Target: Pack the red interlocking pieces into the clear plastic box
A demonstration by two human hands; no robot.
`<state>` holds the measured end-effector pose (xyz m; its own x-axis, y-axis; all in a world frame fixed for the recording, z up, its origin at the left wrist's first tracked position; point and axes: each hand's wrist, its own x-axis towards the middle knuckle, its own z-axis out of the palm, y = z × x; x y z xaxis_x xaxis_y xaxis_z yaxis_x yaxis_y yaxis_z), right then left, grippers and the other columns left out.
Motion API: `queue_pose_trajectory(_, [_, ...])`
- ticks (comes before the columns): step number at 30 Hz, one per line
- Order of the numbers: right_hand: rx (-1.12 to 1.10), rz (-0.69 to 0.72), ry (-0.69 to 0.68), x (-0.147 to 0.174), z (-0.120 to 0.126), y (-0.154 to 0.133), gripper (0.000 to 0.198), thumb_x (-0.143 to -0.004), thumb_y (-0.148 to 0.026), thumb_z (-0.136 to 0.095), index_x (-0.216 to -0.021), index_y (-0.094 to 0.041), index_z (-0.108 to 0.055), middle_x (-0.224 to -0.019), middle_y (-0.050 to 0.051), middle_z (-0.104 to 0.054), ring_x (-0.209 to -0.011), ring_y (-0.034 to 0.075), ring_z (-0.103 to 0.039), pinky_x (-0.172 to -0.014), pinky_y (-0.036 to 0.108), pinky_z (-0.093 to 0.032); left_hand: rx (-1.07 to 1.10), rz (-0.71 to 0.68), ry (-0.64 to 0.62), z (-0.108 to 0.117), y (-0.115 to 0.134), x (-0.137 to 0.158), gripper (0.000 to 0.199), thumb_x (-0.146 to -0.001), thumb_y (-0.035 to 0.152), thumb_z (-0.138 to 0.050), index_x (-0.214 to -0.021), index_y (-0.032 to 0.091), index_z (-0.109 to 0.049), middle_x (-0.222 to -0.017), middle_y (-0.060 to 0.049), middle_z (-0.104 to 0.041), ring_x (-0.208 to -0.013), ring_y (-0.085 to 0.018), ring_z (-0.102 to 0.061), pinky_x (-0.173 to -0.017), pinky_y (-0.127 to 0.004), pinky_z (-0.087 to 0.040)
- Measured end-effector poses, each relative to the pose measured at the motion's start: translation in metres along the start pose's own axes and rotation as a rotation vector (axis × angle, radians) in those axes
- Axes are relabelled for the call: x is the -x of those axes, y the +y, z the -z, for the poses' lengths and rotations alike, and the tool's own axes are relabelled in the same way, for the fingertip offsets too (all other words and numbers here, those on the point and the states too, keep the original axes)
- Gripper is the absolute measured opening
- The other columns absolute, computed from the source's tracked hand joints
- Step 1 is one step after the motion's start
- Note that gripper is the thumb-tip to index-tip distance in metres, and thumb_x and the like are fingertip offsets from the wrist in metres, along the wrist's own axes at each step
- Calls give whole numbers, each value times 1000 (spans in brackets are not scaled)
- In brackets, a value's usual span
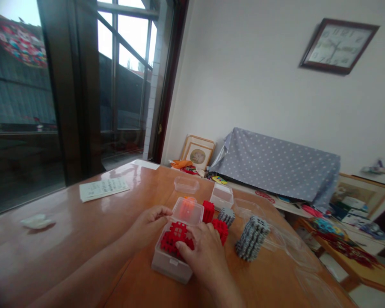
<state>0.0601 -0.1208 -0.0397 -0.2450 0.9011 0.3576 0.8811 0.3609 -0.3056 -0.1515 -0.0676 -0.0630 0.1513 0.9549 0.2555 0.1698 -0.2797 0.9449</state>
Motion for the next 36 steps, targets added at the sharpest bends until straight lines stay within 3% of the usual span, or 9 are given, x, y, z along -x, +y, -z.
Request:
queue_pose_trajectory(4, [58,-15,-84,-3,4,-9,24,-84,-47,-74,-101,-30,-77,-98,5,-70,-97,28,-57,-81,36,-41,-131,-23,43,0,-6,0,23,-82,21,-53,-95,18,-71,-91,-2,-72,-82,-18,-66,-72,-27,-48])
queue_pose_trajectory(10, [119,2,-144,-9,9,-19,22,-82,-49,-74,-86,-27,-76,-93,4,-71,-95,27,-58,-80,34,-37,-119,7,38,-1,-9,-1,26,-81,18,-49,-96,18,-71,-87,-1,-72,-77,-17,-65,-69,-26,-47])
queue_pose_trajectory(28, [175,-30,-326,-24,9,-32,31,-78,-55,-75,-97,-30,-78,-95,5,-76,-97,27,-64,-85,37,-35,-136,-14,8,0,-11,-3,23,-78,19,-51,-90,18,-71,-82,1,-71,-77,-17,-64,-70,-26,-45])
queue_pose_trajectory(33, [97,-13,-195,-20,9,-20,23,-92,-40,-60,-86,-25,-77,-89,4,-76,-91,24,-63,-79,33,-37,-165,-30,5,1,-7,-1,24,-80,20,-51,-91,17,-72,-81,0,-71,-77,-18,-63,-70,-26,-44])
queue_pose_trajectory(36, [-54,-12,-92,-16,9,-5,26,-95,-28,-52,-102,-28,-77,-94,3,-77,-91,23,-63,-79,32,-41,-187,-59,-5,1,-4,1,23,-82,20,-51,-92,18,-71,-84,0,-72,-79,-18,-64,-70,-27,-44])
